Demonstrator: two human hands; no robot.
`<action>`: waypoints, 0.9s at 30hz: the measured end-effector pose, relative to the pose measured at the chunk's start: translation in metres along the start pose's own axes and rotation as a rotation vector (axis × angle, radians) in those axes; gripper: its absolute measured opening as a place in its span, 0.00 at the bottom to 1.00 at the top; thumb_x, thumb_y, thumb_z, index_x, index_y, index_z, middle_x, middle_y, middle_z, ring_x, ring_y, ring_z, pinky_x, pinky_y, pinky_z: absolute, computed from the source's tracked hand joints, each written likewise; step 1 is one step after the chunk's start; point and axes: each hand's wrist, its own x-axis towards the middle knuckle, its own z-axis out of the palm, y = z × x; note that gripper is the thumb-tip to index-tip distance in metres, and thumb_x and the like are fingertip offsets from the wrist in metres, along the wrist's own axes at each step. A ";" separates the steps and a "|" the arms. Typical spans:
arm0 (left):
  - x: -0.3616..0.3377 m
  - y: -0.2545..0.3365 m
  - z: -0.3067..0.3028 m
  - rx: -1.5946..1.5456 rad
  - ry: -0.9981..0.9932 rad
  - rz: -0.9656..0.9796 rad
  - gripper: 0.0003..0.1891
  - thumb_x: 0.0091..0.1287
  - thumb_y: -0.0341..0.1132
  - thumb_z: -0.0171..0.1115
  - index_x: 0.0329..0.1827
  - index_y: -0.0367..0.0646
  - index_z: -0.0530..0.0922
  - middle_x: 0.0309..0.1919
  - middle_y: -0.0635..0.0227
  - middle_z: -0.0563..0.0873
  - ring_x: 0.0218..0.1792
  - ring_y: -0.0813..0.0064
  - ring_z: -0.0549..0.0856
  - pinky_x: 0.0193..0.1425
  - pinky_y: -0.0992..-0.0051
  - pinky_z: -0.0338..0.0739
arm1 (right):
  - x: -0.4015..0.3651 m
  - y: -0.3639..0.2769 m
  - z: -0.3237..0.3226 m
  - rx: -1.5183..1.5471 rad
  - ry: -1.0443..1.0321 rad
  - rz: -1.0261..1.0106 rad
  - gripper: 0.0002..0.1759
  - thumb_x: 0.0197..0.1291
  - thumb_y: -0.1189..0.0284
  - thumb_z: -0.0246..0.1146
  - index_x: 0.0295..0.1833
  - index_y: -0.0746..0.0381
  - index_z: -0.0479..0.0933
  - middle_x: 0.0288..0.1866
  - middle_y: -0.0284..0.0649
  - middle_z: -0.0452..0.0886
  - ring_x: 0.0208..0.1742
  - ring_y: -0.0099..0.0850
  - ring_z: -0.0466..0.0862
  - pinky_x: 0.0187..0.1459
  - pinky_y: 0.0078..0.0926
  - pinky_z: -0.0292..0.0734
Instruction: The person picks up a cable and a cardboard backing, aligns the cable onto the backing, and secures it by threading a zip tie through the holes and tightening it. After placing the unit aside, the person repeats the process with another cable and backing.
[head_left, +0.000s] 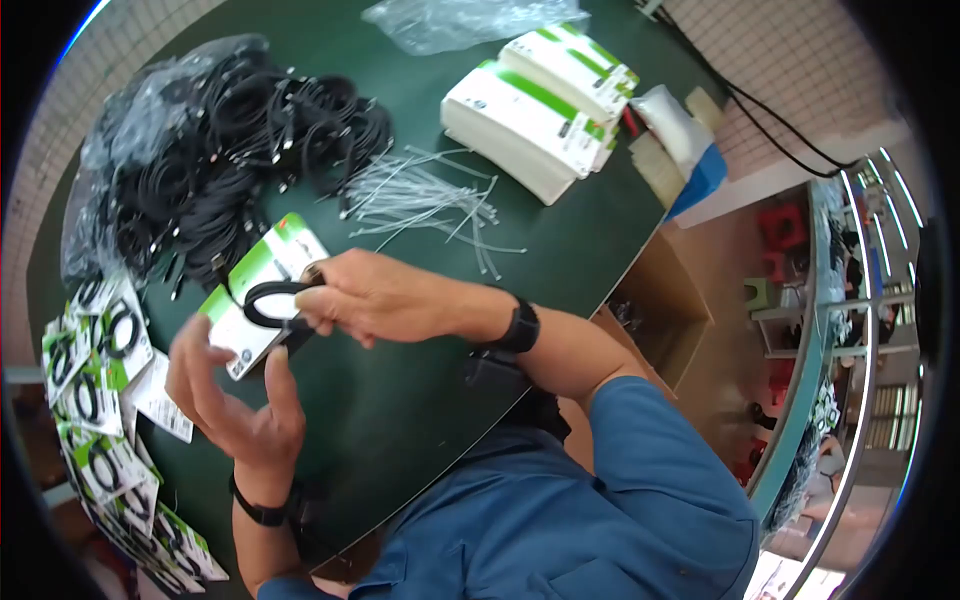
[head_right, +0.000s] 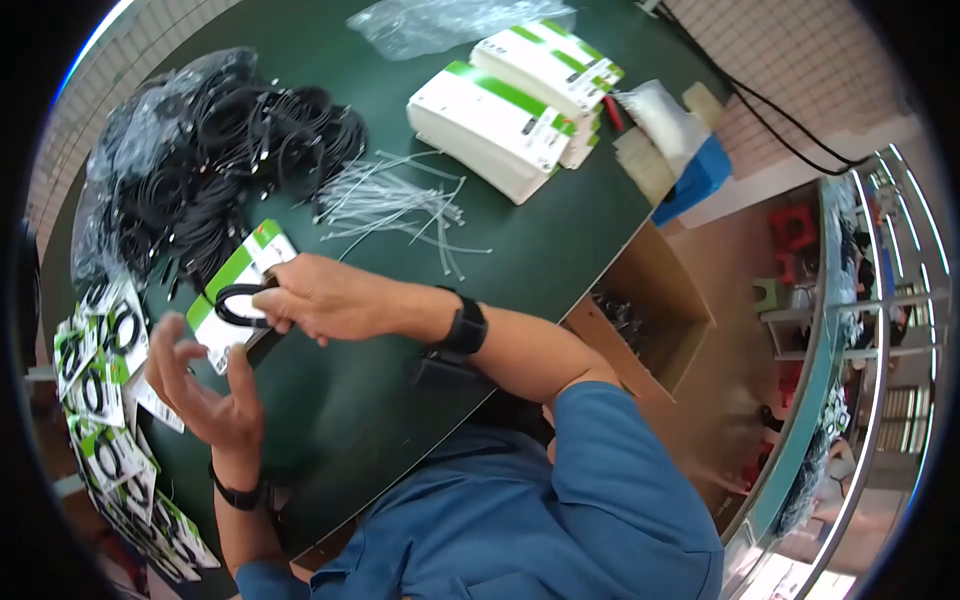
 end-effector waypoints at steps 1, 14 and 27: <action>-0.007 -0.001 0.001 -0.053 -0.113 0.059 0.48 0.67 0.33 0.77 0.85 0.33 0.56 0.70 0.47 0.76 0.51 0.59 0.82 0.49 0.65 0.80 | -0.001 0.000 0.001 0.055 0.014 -0.010 0.19 0.81 0.62 0.54 0.39 0.65 0.77 0.31 0.33 0.80 0.22 0.19 0.76 0.26 0.22 0.74; -0.004 0.036 0.026 -0.444 -0.277 -0.365 0.46 0.65 0.22 0.76 0.84 0.36 0.59 0.60 0.49 0.81 0.51 0.54 0.87 0.50 0.64 0.85 | 0.001 0.007 0.014 0.010 0.158 -0.142 0.14 0.70 0.69 0.66 0.52 0.69 0.79 0.30 0.35 0.83 0.31 0.17 0.80 0.34 0.20 0.76; 0.013 0.019 0.016 -0.289 -0.187 0.142 0.21 0.61 0.18 0.76 0.57 0.35 0.82 0.44 0.53 0.89 0.40 0.59 0.90 0.42 0.68 0.84 | 0.001 0.005 0.003 0.468 0.104 -0.024 0.27 0.65 0.76 0.72 0.67 0.67 0.71 0.39 0.39 0.85 0.29 0.18 0.80 0.31 0.17 0.75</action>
